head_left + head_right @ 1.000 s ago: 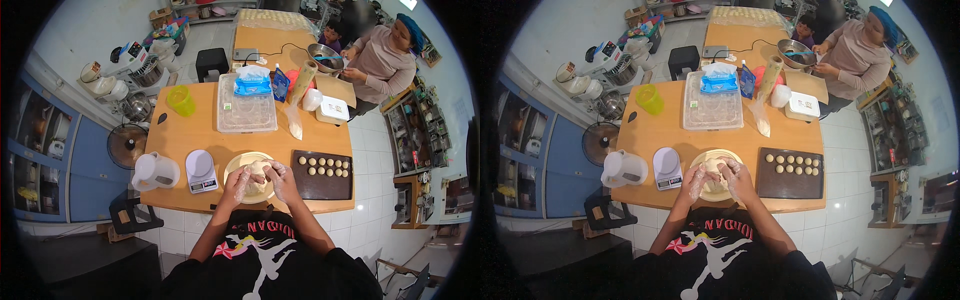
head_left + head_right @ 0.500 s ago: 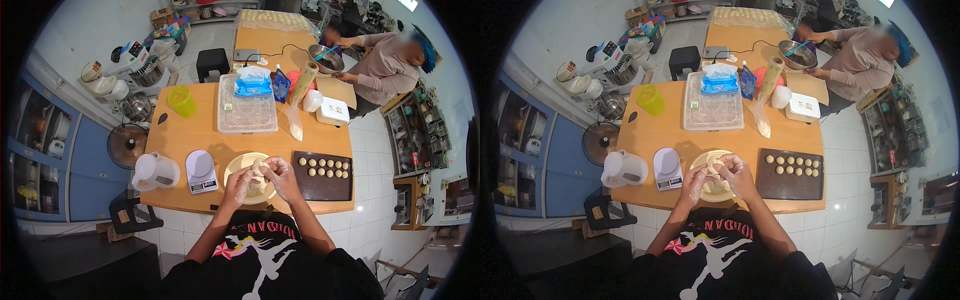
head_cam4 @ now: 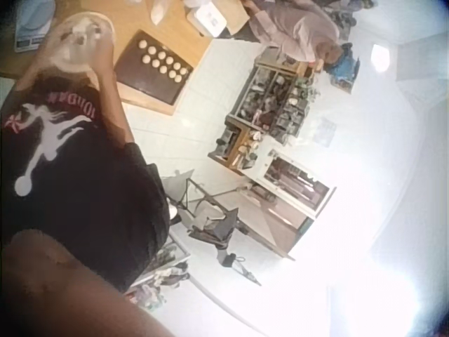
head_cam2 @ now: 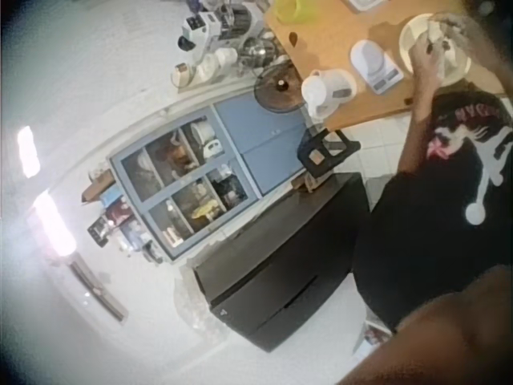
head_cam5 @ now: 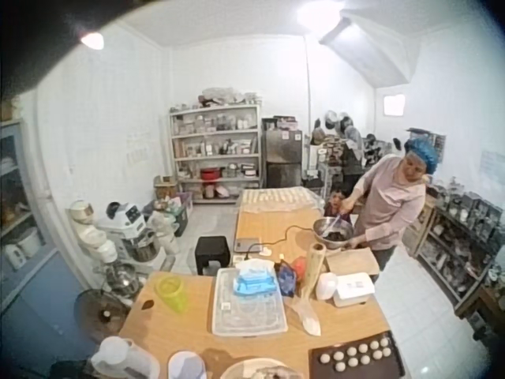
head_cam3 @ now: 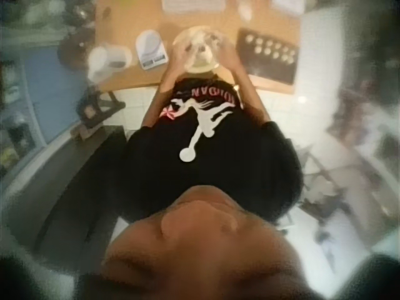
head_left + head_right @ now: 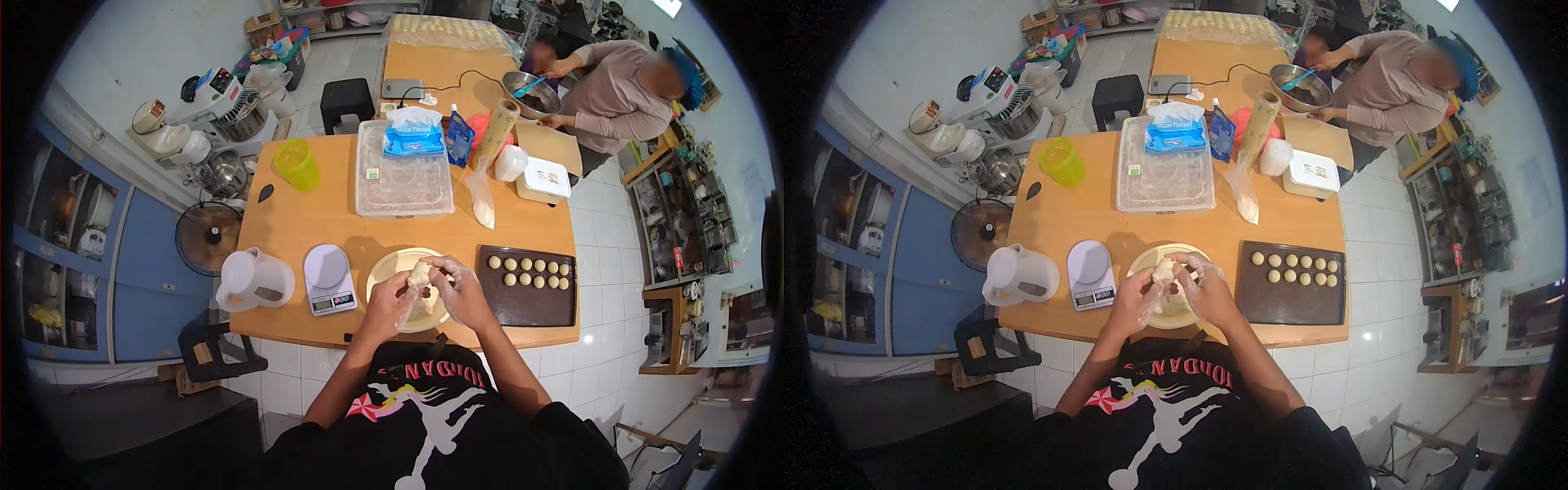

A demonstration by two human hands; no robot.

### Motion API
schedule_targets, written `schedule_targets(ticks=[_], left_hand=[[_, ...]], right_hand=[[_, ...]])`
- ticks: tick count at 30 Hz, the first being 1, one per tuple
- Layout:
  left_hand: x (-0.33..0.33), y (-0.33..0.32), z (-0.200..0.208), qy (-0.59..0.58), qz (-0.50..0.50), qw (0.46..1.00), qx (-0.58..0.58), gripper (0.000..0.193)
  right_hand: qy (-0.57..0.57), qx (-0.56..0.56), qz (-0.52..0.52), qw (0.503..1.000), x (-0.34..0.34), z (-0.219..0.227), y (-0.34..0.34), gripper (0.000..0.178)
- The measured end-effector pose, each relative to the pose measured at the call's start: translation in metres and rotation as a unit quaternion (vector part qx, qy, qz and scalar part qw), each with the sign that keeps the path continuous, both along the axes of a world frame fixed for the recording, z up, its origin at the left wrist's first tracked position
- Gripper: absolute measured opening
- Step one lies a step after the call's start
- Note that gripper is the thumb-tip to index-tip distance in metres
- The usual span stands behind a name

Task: The person weighs portions of dough on a digital scale, pinches dough from a bowl, and rolls the dough into balls by hand.

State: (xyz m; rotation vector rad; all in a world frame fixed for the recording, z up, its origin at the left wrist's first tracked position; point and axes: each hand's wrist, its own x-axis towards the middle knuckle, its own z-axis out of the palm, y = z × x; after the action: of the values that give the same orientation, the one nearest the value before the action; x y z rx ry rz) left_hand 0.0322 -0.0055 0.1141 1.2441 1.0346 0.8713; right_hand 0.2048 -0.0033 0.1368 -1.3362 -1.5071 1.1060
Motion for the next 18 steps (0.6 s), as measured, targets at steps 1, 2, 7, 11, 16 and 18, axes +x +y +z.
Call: schedule_targets(ticks=[1,2,7,11,16,18], left_hand=[[-0.002,0.001,0.001,-0.007,-0.023,1.0,0.009,0.027],[-0.003,0.002,0.002,-0.015,-0.046,0.999,0.019,0.026],[0.003,0.001,-0.012,-0.057,-0.05,0.997,0.028,0.032],[0.007,-0.004,-0.009,-0.09,0.018,0.996,0.018,0.047],[0.002,-0.003,0.002,0.013,-0.02,0.993,0.112,0.055],[0.004,0.0,0.003,0.056,-0.054,0.982,0.17,0.056]], right_hand=[[0.016,-0.018,0.014,1.0,0.003,-0.002,0.0,0.022],[0.016,-0.019,0.013,1.0,0.003,-0.001,0.001,0.022],[0.176,-0.095,0.007,0.98,0.004,-0.011,0.002,0.017],[0.201,-0.101,-0.007,0.974,0.005,-0.007,0.006,0.011],[0.162,-0.246,0.024,0.955,0.014,0.002,0.013,0.007],[0.179,-0.174,0.025,0.968,0.012,-0.023,0.015,0.008]])
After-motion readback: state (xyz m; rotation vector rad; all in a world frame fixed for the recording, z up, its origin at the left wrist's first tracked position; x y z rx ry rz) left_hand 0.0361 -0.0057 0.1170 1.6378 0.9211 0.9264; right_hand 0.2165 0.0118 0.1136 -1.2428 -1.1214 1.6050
